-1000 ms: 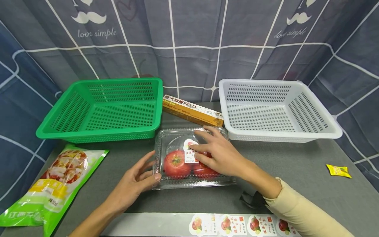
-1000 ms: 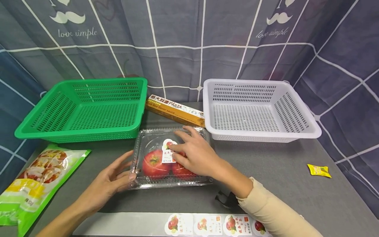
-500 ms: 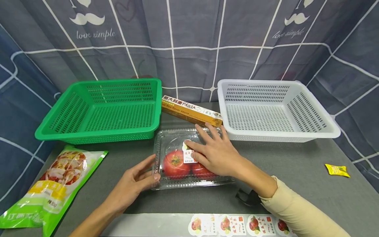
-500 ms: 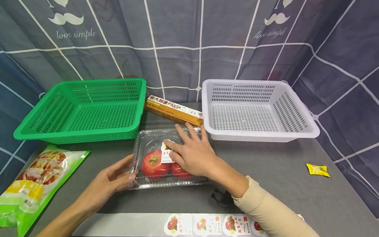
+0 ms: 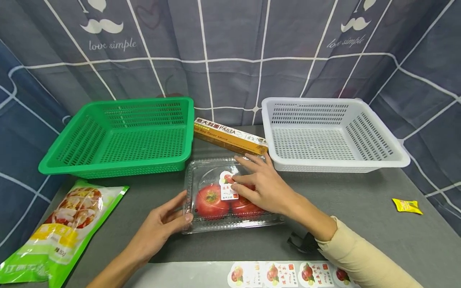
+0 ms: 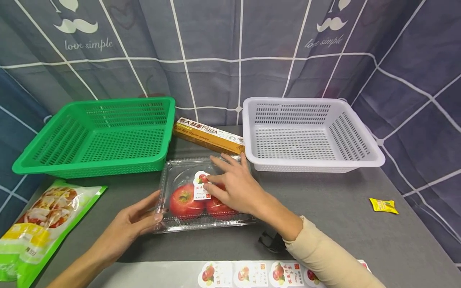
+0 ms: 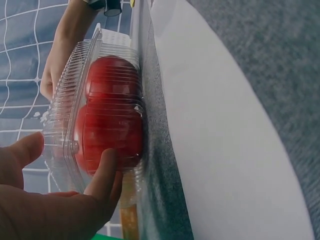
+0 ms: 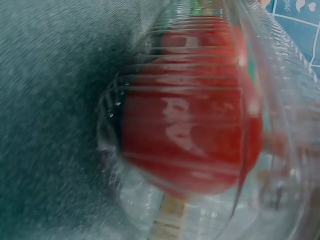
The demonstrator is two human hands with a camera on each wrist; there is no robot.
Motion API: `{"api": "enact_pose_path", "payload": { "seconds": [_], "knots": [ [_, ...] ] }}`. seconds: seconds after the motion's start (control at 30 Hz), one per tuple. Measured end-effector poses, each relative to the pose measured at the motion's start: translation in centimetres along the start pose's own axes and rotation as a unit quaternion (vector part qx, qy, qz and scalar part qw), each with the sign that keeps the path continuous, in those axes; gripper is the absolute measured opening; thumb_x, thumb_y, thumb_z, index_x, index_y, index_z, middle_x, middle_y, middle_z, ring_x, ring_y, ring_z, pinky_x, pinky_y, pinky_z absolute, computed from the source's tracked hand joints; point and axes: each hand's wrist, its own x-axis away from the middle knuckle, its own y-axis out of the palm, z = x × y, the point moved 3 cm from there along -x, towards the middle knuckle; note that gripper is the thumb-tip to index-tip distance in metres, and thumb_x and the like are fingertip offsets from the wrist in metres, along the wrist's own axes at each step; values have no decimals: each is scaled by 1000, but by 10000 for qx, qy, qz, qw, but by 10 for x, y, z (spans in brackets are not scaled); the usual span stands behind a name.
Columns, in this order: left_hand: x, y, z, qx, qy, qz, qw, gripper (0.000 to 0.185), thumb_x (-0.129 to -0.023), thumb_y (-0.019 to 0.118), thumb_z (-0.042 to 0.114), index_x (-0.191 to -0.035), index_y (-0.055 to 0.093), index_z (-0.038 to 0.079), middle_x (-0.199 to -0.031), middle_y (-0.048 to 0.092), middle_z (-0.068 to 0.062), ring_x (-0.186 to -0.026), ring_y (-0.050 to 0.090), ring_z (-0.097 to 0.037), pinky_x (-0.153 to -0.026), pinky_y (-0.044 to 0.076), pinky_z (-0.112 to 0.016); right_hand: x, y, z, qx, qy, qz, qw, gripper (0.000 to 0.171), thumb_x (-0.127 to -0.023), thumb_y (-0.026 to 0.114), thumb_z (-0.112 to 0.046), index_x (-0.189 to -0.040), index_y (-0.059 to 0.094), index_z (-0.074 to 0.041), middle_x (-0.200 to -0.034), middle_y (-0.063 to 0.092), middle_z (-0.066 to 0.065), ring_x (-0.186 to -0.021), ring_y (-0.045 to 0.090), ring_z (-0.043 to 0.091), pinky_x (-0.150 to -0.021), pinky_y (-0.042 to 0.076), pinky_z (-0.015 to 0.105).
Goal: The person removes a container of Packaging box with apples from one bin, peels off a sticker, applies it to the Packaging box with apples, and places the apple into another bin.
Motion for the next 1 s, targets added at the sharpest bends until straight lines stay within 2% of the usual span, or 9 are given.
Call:
{"api": "enact_pose_path", "payload": {
  "seconds": [0.2, 0.47, 0.73, 0.87, 1.0],
  "knots": [
    [-2, 1, -1, 50, 41, -50, 10000, 68, -94, 68, 16, -153, 34, 5, -142, 49, -23, -121, 56, -26, -87, 52, -26, 5, -5, 3, -380, -227, 326, 9985, 24, -96, 62, -35, -97, 81, -20, -144, 51, 11, -138, 37, 30, -112, 0, 65],
    [-1, -1, -1, 59, -73, -9, 10000, 70, -92, 70, 16, -152, 35, 5, -144, 46, -22, -122, 55, -30, -87, 52, -27, 3, 1, 1, 54, -472, -28, 9989, 29, -97, 59, -43, -114, 76, -28, -152, 41, 9, -144, 26, 32, -111, -2, 67],
    [0, 0, -4, 122, -73, -12, 9999, 70, -93, 70, 15, -153, 34, 5, -148, 43, -19, -124, 54, -30, -88, 52, -27, 3, 1, 0, -124, -920, -256, 9954, 23, -95, 60, -45, -104, 79, -34, -149, 47, 2, -141, 32, 29, -105, -9, 72],
    [0, 0, -4, 150, -75, -23, 9999, 70, -93, 70, 15, -152, 35, 5, -147, 44, -20, -123, 54, -30, -88, 52, -27, 2, 2, -1, 160, -763, -381, 9962, 24, -97, 58, -44, -112, 76, -37, -154, 39, 3, -143, 27, 32, -105, -6, 73],
    [0, 0, -4, 163, -29, -42, 9999, 69, -93, 69, 14, -152, 35, 5, -147, 44, -21, -122, 55, -29, -87, 52, -28, 0, 6, -4, 815, -279, -762, 9934, 35, -102, 47, -49, -133, 62, -42, -163, 17, 4, -147, 13, 33, -106, -3, 73]
  ]
}}
